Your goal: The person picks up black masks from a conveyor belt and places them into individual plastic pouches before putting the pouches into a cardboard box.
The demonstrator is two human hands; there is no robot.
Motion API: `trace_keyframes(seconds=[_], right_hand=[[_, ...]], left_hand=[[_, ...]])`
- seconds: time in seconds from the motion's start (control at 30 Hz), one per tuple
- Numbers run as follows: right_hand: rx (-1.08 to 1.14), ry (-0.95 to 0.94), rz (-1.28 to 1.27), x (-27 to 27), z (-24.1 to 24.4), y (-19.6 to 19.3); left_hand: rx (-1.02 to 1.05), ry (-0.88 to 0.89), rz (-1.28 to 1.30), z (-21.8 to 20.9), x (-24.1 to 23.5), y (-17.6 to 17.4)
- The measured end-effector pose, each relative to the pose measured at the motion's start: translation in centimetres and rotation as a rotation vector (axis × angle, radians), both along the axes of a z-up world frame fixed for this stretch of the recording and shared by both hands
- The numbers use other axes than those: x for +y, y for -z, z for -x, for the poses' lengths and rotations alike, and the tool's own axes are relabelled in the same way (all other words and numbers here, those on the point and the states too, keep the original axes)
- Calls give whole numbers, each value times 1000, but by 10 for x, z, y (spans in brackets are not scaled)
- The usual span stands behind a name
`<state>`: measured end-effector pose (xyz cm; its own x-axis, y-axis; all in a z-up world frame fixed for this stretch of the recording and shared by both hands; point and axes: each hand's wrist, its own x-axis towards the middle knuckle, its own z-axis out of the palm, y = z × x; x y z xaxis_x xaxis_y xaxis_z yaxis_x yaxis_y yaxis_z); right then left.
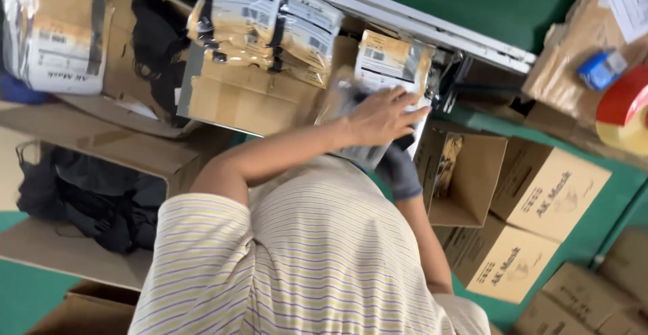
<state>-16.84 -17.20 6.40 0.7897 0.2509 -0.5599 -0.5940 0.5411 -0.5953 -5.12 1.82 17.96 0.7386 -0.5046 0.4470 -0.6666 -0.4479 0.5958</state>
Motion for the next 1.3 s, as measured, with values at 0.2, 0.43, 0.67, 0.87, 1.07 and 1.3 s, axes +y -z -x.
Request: trace_keyframes(seconds=[0.2,0.43,0.67,0.87,1.07,1.3], right_hand=[[-747,-613,754,18,-12,1],[-552,-436,976,49,-103,-129],[-684,-305,739,74,-148,-121],[-825,-426,1202,115,-173,-101],[-1200,-312,1266,187,-225,-153],[-1328,-563,1044,199,-244,-179]], left_hand=[[348,388,-157,2,10,1],[488,49,99,-43,56,-32],[91,-140,194,-78,54,25],[167,-596,339,-159,191,55],[146,-685,444,-149,254,76],[71,-401,453,-94,197,-21]])
